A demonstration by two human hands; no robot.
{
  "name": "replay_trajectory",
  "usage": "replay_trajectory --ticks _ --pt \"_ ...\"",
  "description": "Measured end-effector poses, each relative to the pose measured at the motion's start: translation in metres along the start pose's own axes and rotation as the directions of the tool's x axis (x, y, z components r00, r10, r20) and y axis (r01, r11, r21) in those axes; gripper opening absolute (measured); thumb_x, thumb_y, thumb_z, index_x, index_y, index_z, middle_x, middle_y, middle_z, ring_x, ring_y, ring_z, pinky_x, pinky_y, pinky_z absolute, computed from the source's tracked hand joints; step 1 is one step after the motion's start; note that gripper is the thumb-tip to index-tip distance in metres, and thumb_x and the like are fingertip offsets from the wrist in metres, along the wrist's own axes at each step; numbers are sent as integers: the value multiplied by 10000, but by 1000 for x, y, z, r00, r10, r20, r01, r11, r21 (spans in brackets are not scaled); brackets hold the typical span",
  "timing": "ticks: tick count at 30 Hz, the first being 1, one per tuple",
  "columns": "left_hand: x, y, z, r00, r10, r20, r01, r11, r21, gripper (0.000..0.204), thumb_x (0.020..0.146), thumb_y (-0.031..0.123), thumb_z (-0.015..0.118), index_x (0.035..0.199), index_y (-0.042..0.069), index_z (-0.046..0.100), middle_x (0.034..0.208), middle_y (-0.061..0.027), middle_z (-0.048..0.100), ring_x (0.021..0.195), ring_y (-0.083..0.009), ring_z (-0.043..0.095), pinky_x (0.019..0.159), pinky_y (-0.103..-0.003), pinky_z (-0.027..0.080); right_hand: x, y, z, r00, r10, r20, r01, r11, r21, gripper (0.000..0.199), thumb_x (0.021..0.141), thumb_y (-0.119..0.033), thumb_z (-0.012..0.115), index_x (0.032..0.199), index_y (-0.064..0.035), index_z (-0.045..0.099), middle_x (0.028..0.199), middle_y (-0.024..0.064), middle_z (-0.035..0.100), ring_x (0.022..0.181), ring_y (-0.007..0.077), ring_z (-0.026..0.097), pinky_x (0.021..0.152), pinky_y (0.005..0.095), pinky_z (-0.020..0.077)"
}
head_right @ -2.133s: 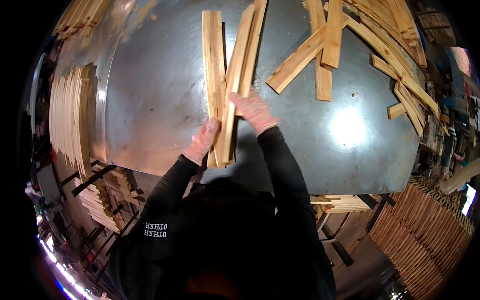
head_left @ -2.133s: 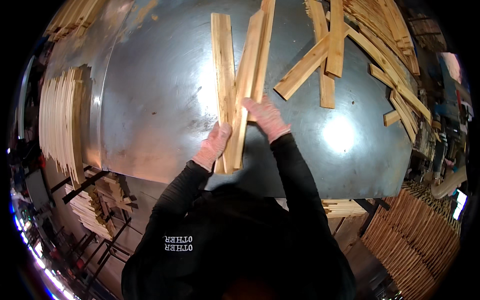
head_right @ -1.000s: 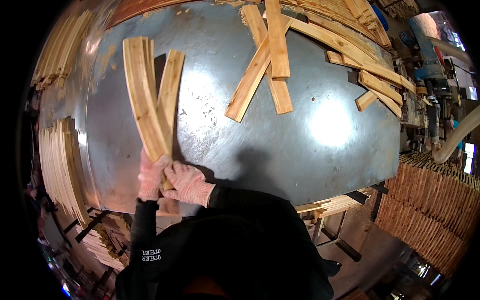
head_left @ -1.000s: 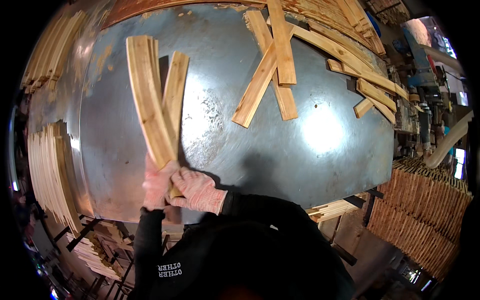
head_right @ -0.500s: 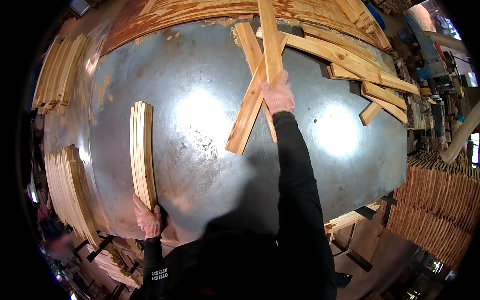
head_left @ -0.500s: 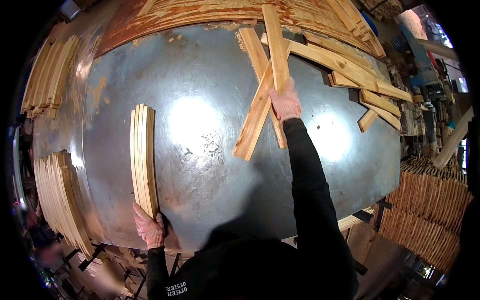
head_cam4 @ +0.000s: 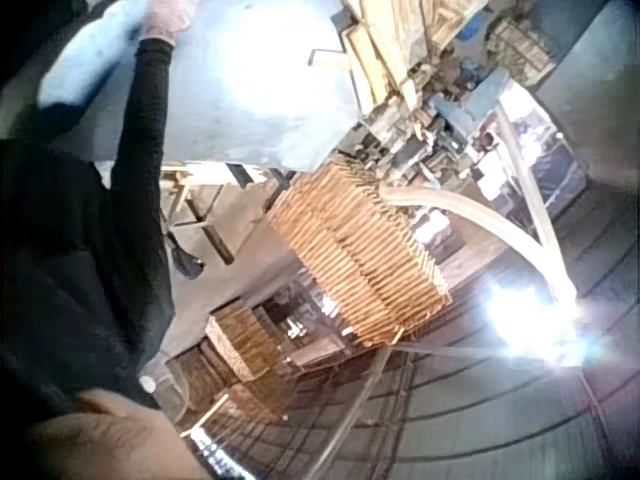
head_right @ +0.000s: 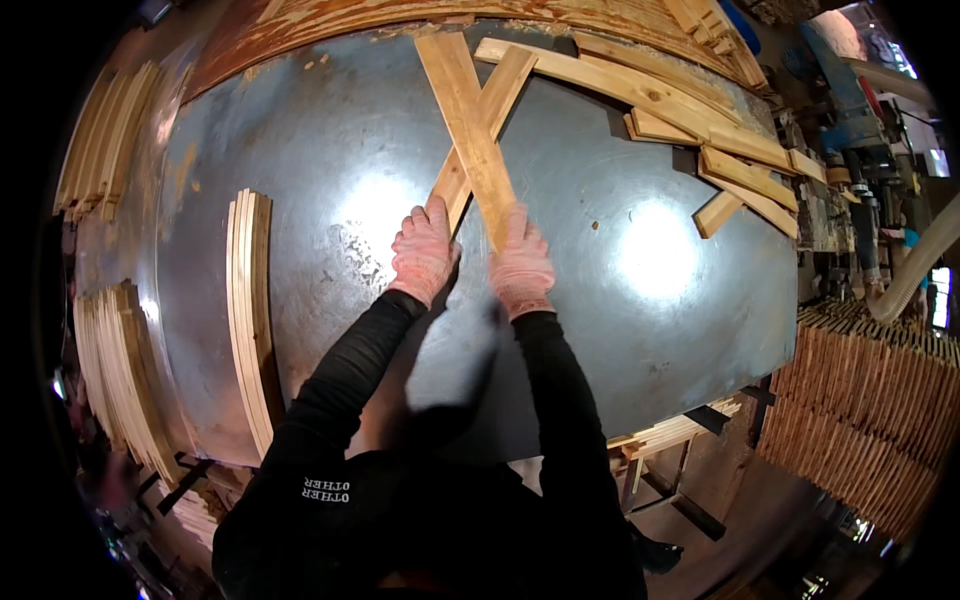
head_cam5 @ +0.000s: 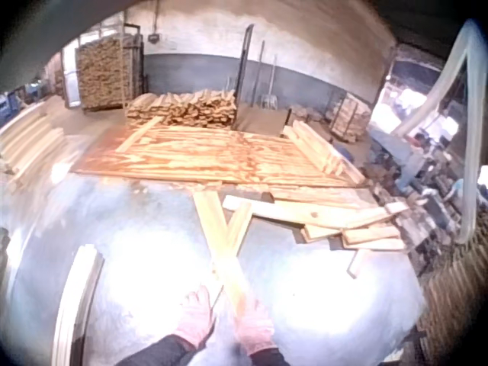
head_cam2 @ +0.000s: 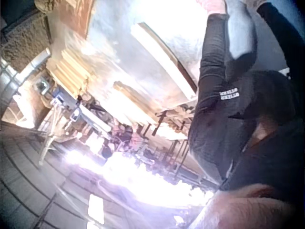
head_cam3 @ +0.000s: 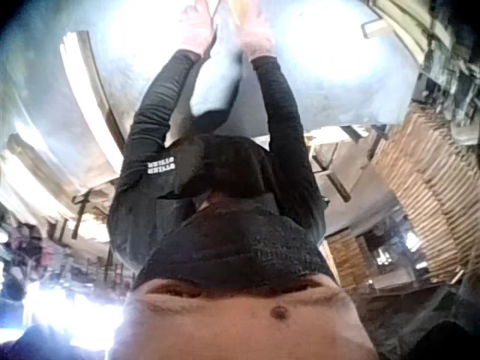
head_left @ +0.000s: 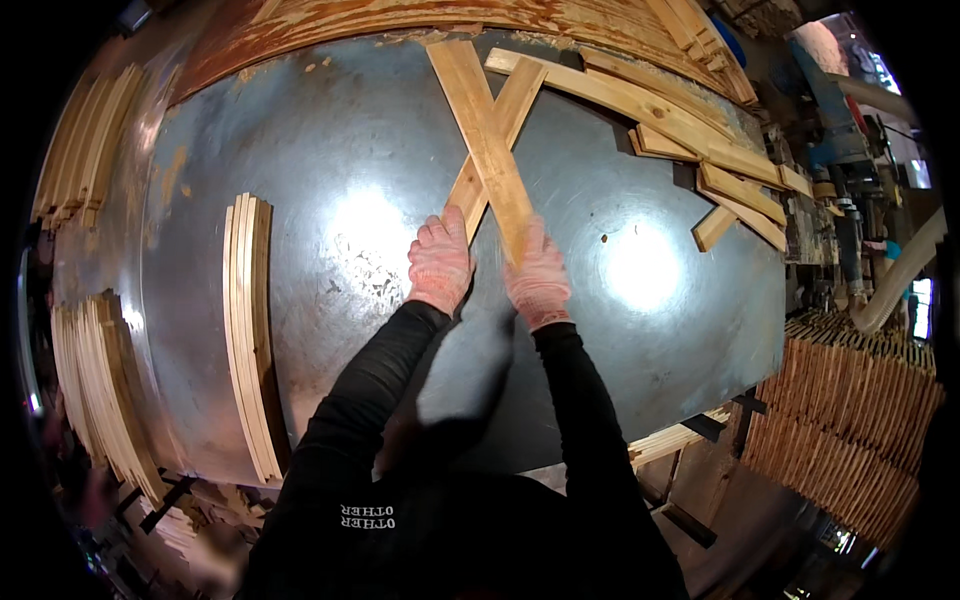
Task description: The person sorts and stacks light-colored wooden planks on a large metal table. They pick up planks from a scattered pile, align them, and place them into neat stacks.
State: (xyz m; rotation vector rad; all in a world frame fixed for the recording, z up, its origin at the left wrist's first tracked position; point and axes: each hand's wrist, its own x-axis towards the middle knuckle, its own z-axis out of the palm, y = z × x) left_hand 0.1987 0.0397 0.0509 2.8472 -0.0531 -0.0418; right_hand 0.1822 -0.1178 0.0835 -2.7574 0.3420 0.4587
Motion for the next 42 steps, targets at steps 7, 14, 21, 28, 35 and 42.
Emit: replay_trajectory --ticks 7,14,21,28,35,42 --pt "-53 -76 -107 830 25 558 558 -42 -829 554 872 124 578 1390 -38 467 1110 -187 672 889 -276 696 784 -388 589 16 69 14 905 -280 -319 241 958 -158 1013 756 -323 809 1560 -135 222 1236 204 595 1129 407 606 953 502 515" --pt "-140 -103 -119 868 96 486 413 -682 -604 519 953 163 634 1368 -77 438 1163 -236 637 901 -299 693 814 -388 617 11 47 -6 991 -137 2 136 989 48 1048 732 -304 828 1565 -131 215 1239 218 594 1177 414 580 981 484 505" --pt "-208 -140 -94 731 -622 280 678 616 -402 375 878 291 709 1200 105 659 976 -162 721 888 -312 708 747 -413 583 -10 71 4 944 -182 276 -118 594 796 734 828 -143 753 1479 -9 441 1179 103 684 864 151 664 808 271 549" --pt "-319 -250 -105 821 -438 -367 570 669 476 857 791 397 811 1483 91 409 1355 -199 559 1222 -375 564 999 -468 484 -49 97 -45 886 -383 260 -275 18 961 528 864 -158 702 1323 40 533 1151 168 673 894 222 686 837 360 584" --pt "-302 -217 -135 750 -644 -149 641 654 401 1087 830 428 765 1582 -1 108 1489 -247 438 1377 -401 449 1127 -476 408 -110 29 -11 754 -584 300 -430 -93 898 665 869 -364 754 1330 55 520 1180 189 650 933 259 670 821 381 576" --pt "-223 -86 -115 909 -184 373 416 388 -823 768 923 277 728 1532 -3 353 1382 -193 548 1253 -274 557 1056 -394 462 -148 -27 93 323 -946 14 432 134 -892 517 996 -459 562 1259 -18 627 1128 170 703 982 302 692 836 394 562"
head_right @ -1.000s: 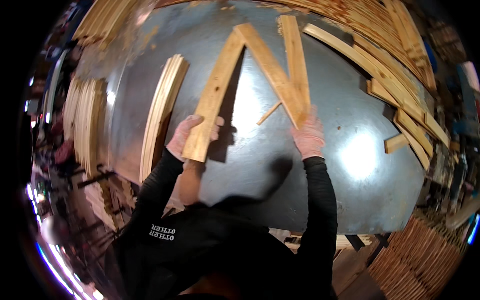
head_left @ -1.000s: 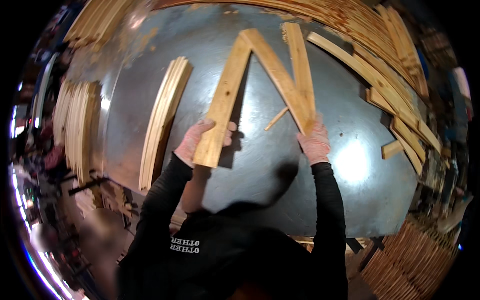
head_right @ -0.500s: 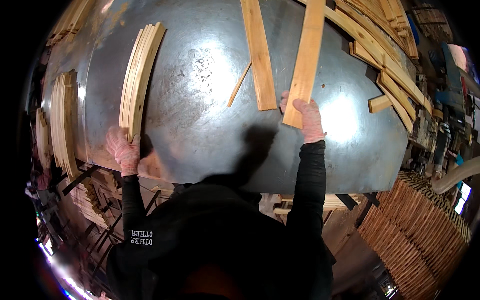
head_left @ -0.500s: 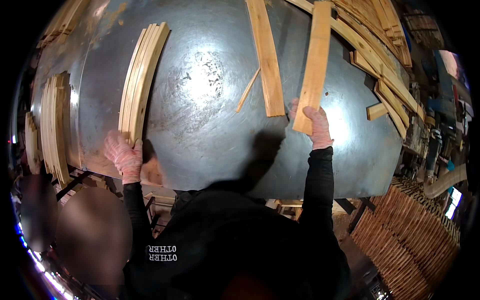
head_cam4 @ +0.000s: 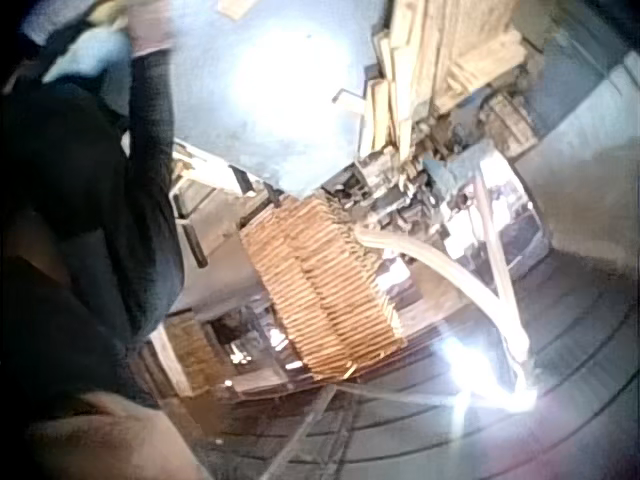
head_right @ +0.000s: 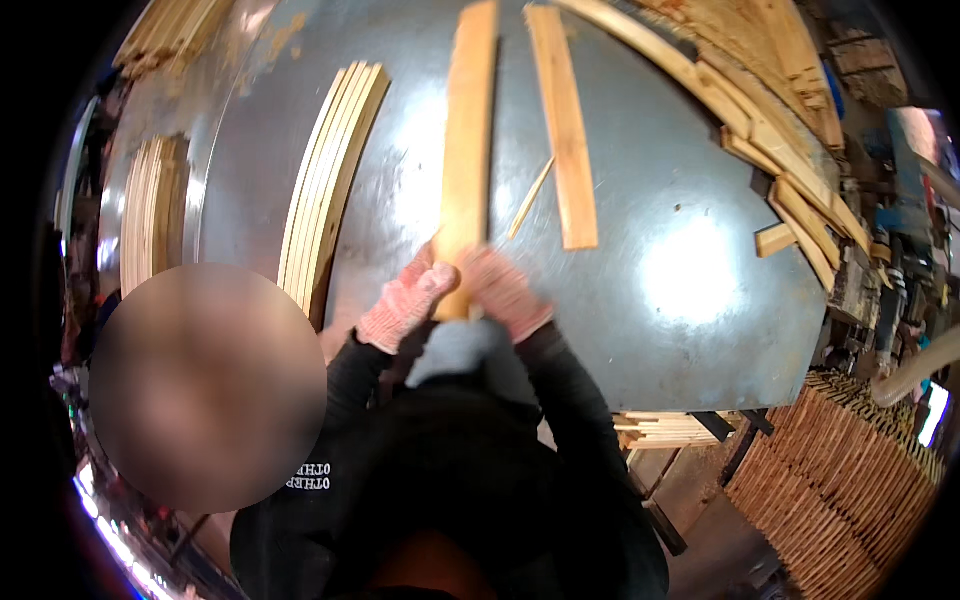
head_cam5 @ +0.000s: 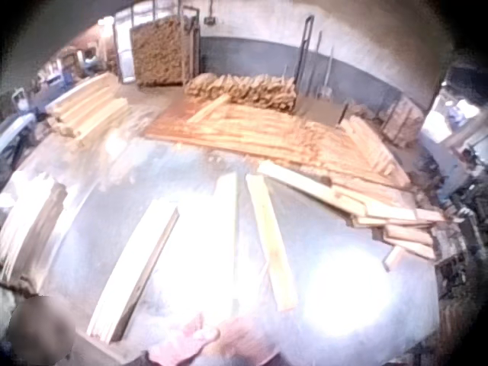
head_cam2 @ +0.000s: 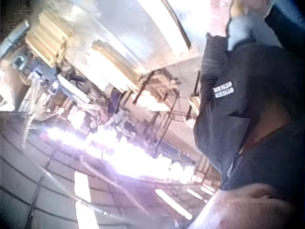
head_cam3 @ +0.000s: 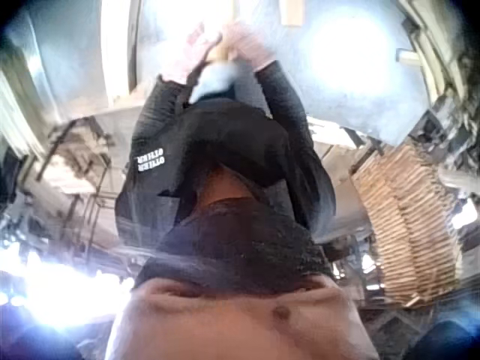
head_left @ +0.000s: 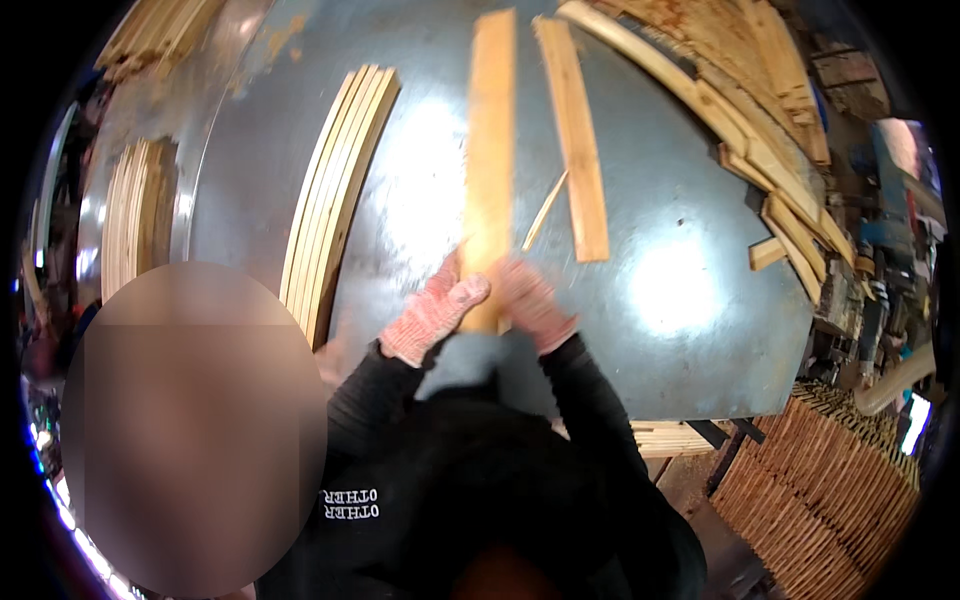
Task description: The person sorts and stacks light-colored wooden planks on a large metal table. They pick up planks from a scattered pile, align them, and place them into neat stacks.
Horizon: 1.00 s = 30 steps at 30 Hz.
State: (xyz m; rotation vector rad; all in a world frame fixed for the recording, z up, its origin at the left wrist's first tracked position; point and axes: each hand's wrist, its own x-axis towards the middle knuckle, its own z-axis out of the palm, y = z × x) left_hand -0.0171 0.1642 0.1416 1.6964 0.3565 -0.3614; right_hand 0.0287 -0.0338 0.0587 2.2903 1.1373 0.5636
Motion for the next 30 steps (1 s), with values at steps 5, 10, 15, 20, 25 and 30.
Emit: replay_trajectory --ticks 5,10,15,20,25,30 --pt "51 -44 -1 975 -222 2 200 875 -441 502 907 192 707 1339 -20 566 1135 -108 683 1000 -199 656 904 -339 521 18 112 4 707 285 647 -652 -92 753 527 994 -498 552 1286 -74 663 1210 188 693 1162 351 642 968 427 508" --pt "61 -108 -3 961 -210 -181 138 927 -348 504 966 387 661 1286 2 613 1073 -98 695 938 -159 634 855 -324 516 -7 284 163 704 570 424 -710 546 445 787 906 -596 575 1483 -69 479 1451 204 546 1319 351 542 1092 423 434" --pt "52 -45 5 969 -120 216 243 310 -919 486 1057 461 433 1247 30 555 662 -6 489 470 -122 458 433 -278 387 24 405 258 618 506 602 -649 761 27 984 819 -575 707 1576 -89 308 1540 203 453 1434 351 421 1168 466 335" --pt "36 -35 27 985 -56 164 167 54 -984 648 995 484 556 1443 31 438 954 -190 645 701 -259 639 546 -315 526 7 440 364 580 451 678 -703 697 138 819 938 -463 594 1603 -151 232 1541 229 434 1427 404 397 1160 484 343" --pt "-24 -26 19 940 -99 327 328 -12 -945 923 815 436 814 1518 51 355 1271 -328 595 980 -387 704 620 -364 605 -33 461 394 579 309 755 -757 548 357 528 992 -384 532 1410 -61 534 1271 251 641 1196 438 591 1014 478 457" --pt "-57 49 -12 944 -328 44 253 628 -736 712 854 213 776 1443 -7 443 1142 -240 689 889 -275 735 561 -290 592 -40 404 282 631 302 715 -767 379 517 605 942 -452 628 1325 14 585 1122 253 687 1070 392 664 932 438 493"
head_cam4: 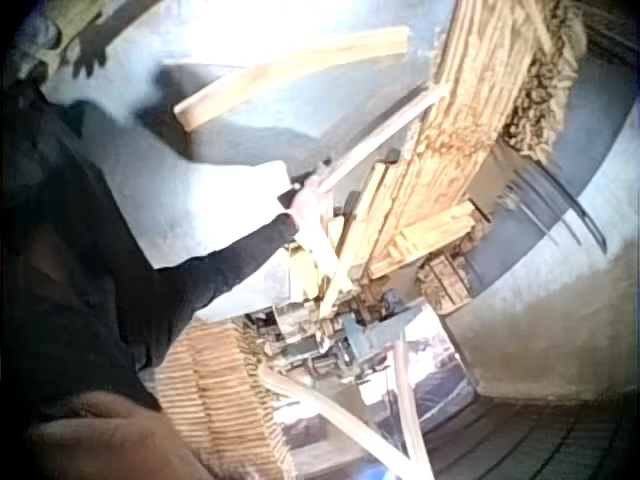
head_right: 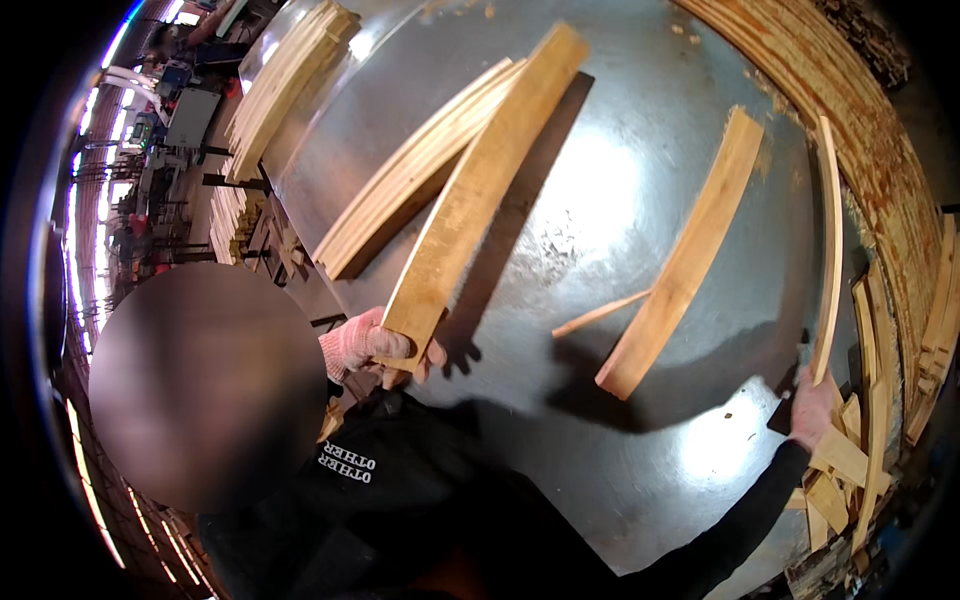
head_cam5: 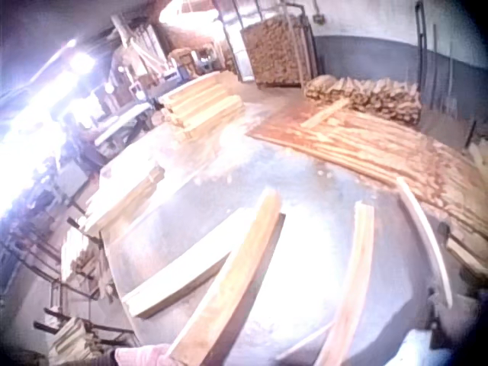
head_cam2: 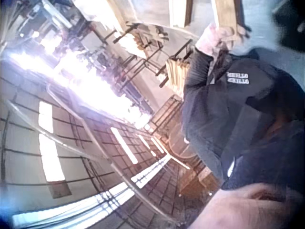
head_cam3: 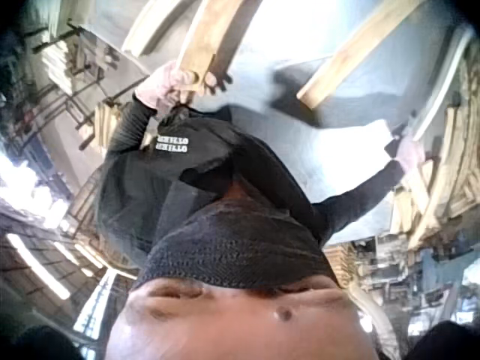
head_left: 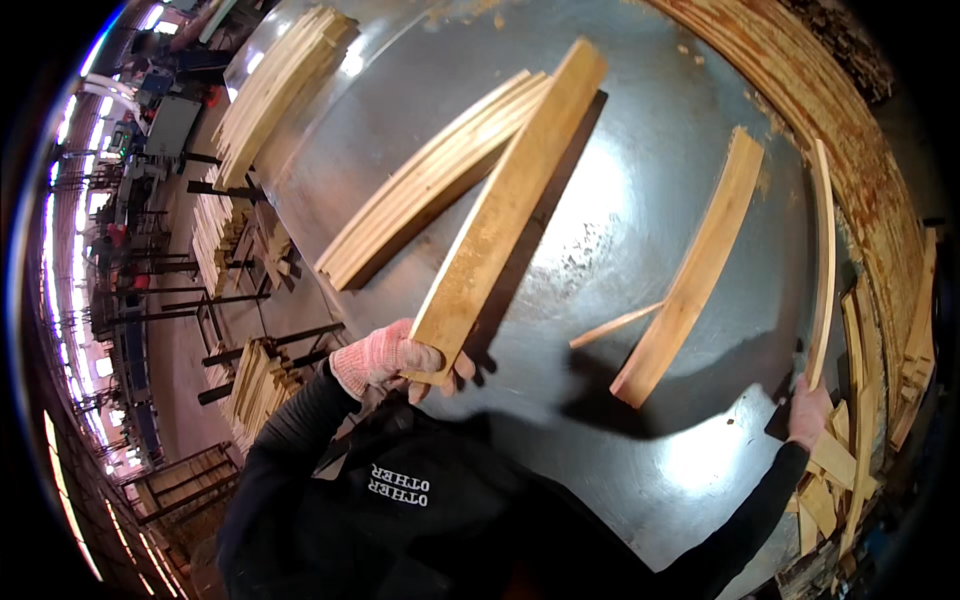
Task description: The person sorts and stacks light-colored wooden planks on a large metal table. They pick up planks from a scattered pile, align them, and place them into neat stacks.
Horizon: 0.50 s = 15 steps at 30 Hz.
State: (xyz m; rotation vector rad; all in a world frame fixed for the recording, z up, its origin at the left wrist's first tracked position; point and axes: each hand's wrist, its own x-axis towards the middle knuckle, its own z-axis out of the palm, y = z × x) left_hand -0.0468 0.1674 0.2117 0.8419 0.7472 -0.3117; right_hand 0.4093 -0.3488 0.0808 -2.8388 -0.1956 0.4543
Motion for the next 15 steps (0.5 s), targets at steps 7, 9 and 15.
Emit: replay_trajectory --ticks 7,9,15 --pt "-3 122 -167 704 479 -524 98 665 740 312 940 244 685 1156 22 655 770 -81 692 678 -215 693 528 -320 569 -189 -203 70 926 290 241 -363 860 360 475 909 -540 641 1117 -114 676 950 101 690 861 237 660 786 391 504" --pt "14 152 -246 677 574 -460 435 192 880 414 927 454 623 1159 115 674 907 -207 708 888 -389 691 740 -482 547 -233 -242 161 954 87 288 -223 847 483 436 964 -490 607 1115 -86 671 918 65 675 855 198 648 761 371 516" --pt "47 166 -326 806 330 -492 360 386 849 533 868 567 663 956 48 751 655 -94 662 527 -183 640 547 -332 519 -342 -480 281 969 61 239 -224 623 750 469 957 -404 675 1249 -45 599 1002 101 683 894 177 659 789 342 559"
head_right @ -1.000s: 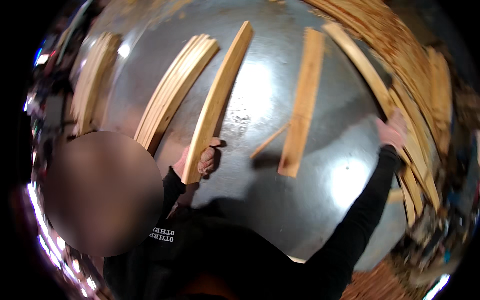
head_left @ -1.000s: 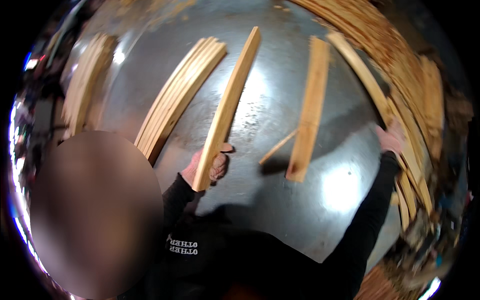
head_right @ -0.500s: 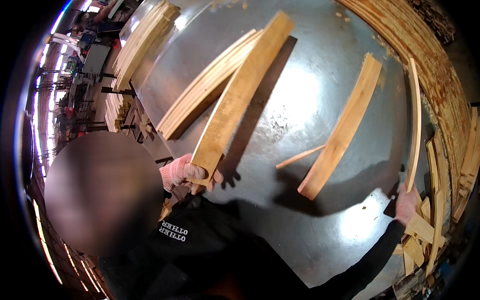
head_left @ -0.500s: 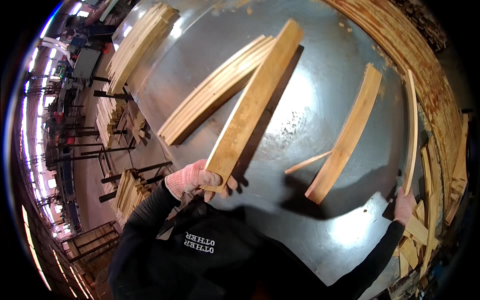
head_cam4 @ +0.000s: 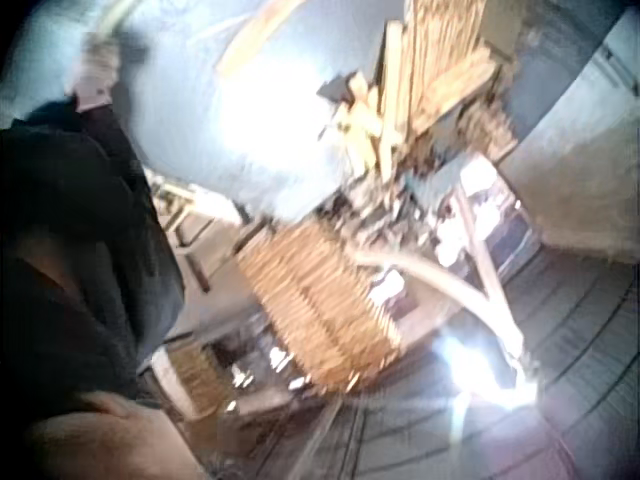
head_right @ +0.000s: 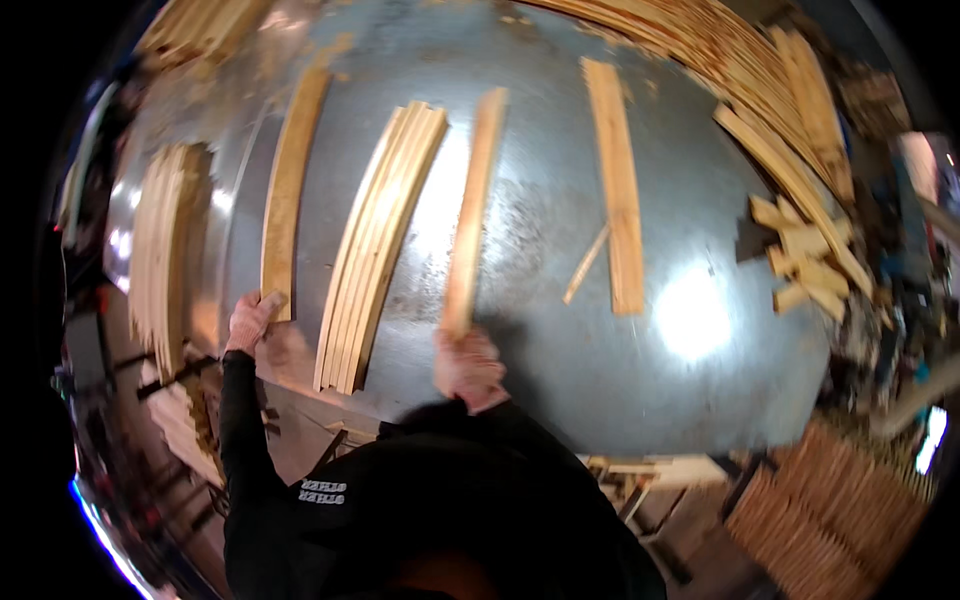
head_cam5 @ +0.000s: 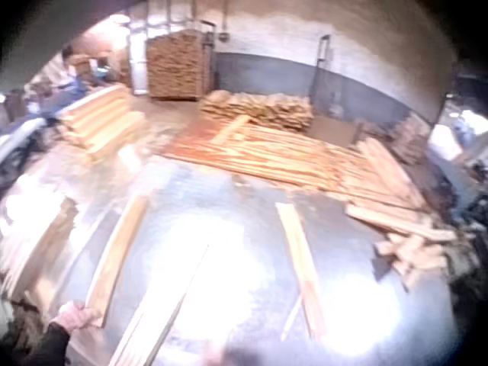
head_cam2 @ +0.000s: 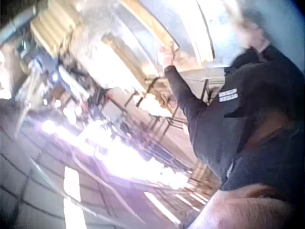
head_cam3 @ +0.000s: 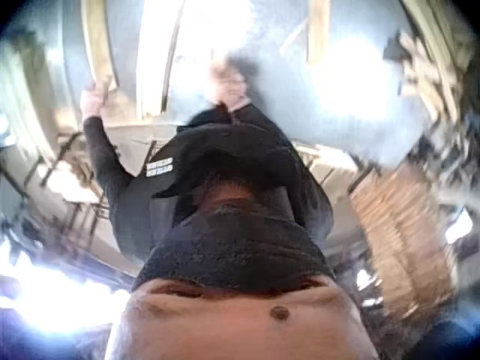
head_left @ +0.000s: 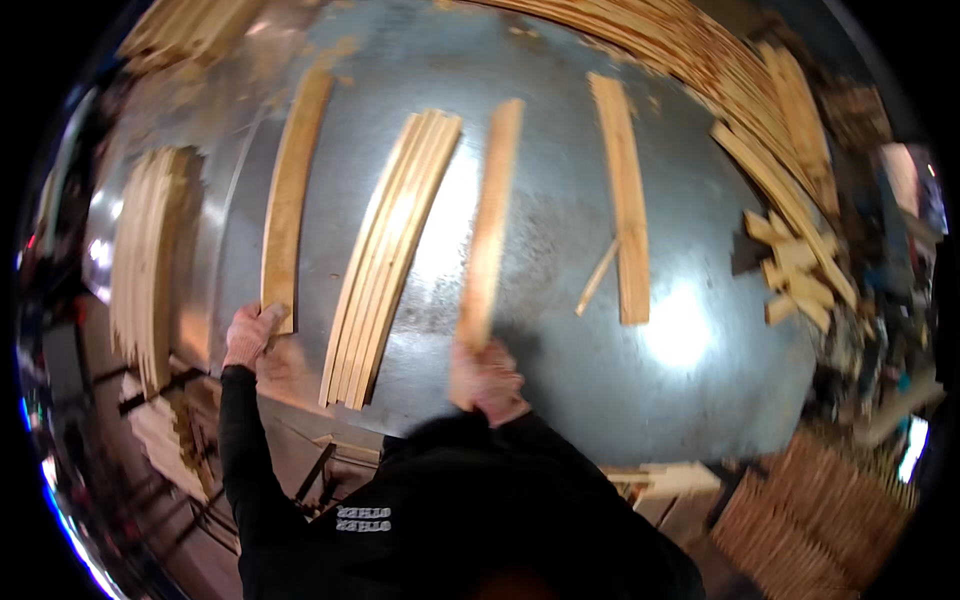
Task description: The person sorts and stacks light-colored wooden planks on a large metal table. They pick up planks from a scattered pile, align them, and place them into neat stacks.
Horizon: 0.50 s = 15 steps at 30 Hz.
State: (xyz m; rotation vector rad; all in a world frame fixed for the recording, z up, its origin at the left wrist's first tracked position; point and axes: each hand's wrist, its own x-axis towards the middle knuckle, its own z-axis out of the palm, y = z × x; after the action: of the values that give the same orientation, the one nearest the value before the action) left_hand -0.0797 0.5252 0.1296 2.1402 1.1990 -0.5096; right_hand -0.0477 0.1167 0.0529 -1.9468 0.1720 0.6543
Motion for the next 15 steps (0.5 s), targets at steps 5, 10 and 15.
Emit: replay_trajectory --ticks 5,10,15 --pt "-4 -27 17 921 257 -294 -46 819 572 704 898 535 695 1340 6 558 1232 -278 650 1108 -424 649 927 -520 524 -15 -64 61 972 -36 233 132 902 -411 580 964 -418 618 1402 -51 518 1089 155 709 1009 291 686 898 388 542" --pt "-90 41 81 698 676 -237 -641 737 215 937 806 525 777 1483 -5 402 1510 -320 374 1381 -488 395 1127 -531 392 62 12 -26 889 -379 255 456 764 -457 457 993 -302 558 1357 -25 560 1220 211 648 1084 334 639 976 406 512" --pt "-144 88 132 492 842 -221 -802 537 261 895 773 263 835 1495 -18 386 1575 -315 266 1435 -494 310 1159 -526 341 118 -8 -213 737 -361 -571 -303 579 -757 1019 767 -513 779 1531 -45 292 1327 230 536 1178 437 536 1011 496 445"
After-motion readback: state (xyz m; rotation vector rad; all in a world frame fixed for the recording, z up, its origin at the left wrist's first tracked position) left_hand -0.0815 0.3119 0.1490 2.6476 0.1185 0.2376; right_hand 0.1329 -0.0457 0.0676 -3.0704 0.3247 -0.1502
